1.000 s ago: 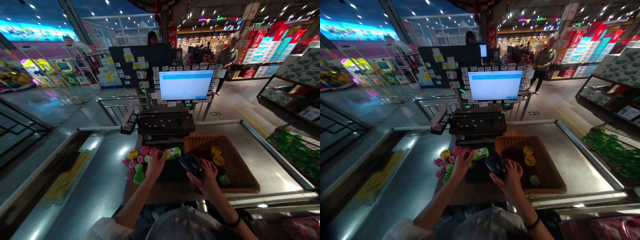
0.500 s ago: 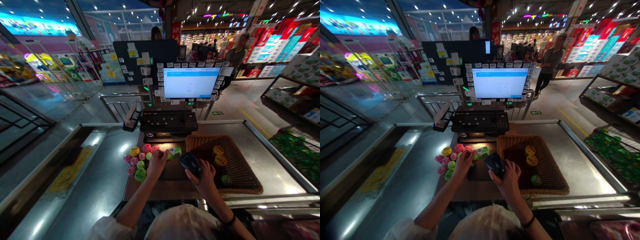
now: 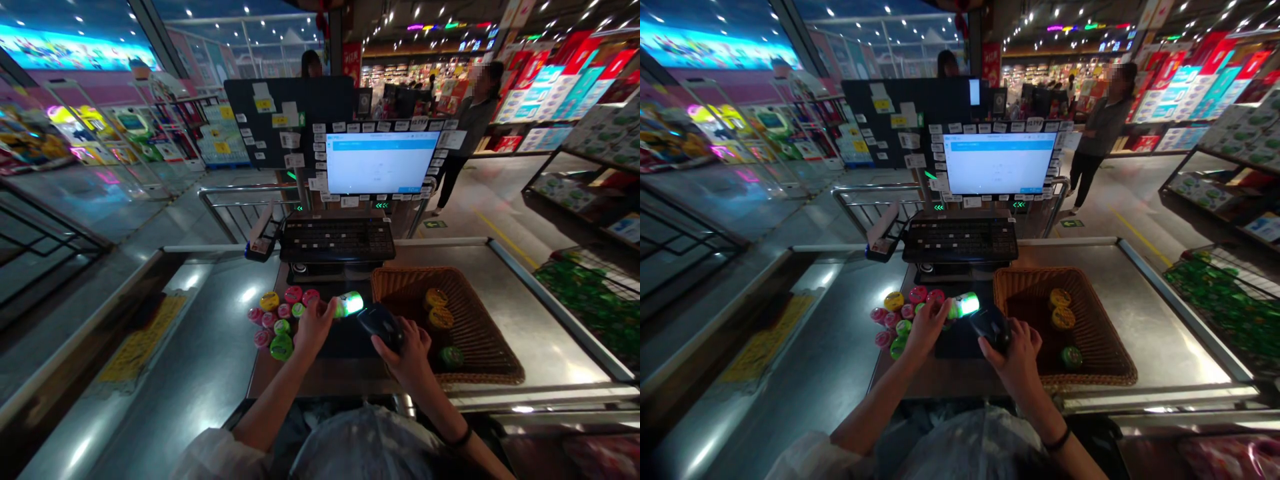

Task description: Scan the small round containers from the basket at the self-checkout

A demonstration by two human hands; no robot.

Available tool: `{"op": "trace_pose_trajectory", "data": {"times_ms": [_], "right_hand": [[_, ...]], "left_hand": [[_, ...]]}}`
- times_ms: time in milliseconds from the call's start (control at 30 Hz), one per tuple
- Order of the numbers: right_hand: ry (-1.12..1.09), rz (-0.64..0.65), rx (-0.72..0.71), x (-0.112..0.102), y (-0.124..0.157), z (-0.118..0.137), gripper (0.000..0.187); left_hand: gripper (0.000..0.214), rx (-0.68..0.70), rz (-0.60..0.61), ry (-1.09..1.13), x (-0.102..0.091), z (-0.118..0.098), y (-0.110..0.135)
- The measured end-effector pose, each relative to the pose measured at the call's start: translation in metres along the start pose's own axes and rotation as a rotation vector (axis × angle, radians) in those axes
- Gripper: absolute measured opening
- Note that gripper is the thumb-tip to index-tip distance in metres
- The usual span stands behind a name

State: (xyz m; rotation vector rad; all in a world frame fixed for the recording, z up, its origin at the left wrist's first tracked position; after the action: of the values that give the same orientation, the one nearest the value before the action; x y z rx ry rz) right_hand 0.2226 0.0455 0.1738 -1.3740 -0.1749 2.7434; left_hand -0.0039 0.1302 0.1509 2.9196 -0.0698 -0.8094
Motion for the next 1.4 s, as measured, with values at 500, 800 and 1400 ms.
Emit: {"op": "trace_pose_trajectory", "data": {"times_ms": [500,800,1400], "right_hand": [[0.08,0.02,0.027,-0.003,0.002,-0.006,0.046],[0.082,0.044,0.02,0.008,0.004,-0.009,0.052],[0.116,0.098,0.003,0.023,0.005,0.003,0.053]], "left_hand": [[0.029,0.203,0.124,-0.143,-0.017,0.0,0.012],[0.034,0.187,0.213,-0.602,-0.062,0.075,0.056],[0.045,0.216,0.193,-0.849,-0.027,0.144,0.079]]}}
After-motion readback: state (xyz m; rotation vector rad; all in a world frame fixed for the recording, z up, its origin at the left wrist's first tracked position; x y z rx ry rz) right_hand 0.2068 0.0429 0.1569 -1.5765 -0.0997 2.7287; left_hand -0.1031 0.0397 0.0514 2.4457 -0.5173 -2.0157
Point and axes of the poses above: each hand's wrist, its own y-axis away from the middle knuckle, its own x-axis out of the palm, z = x × y, the point moved 7 cm from there along -y, towards the middle knuckle, and after that the axes turned 11 degrees about z, right-handed, at the moved point
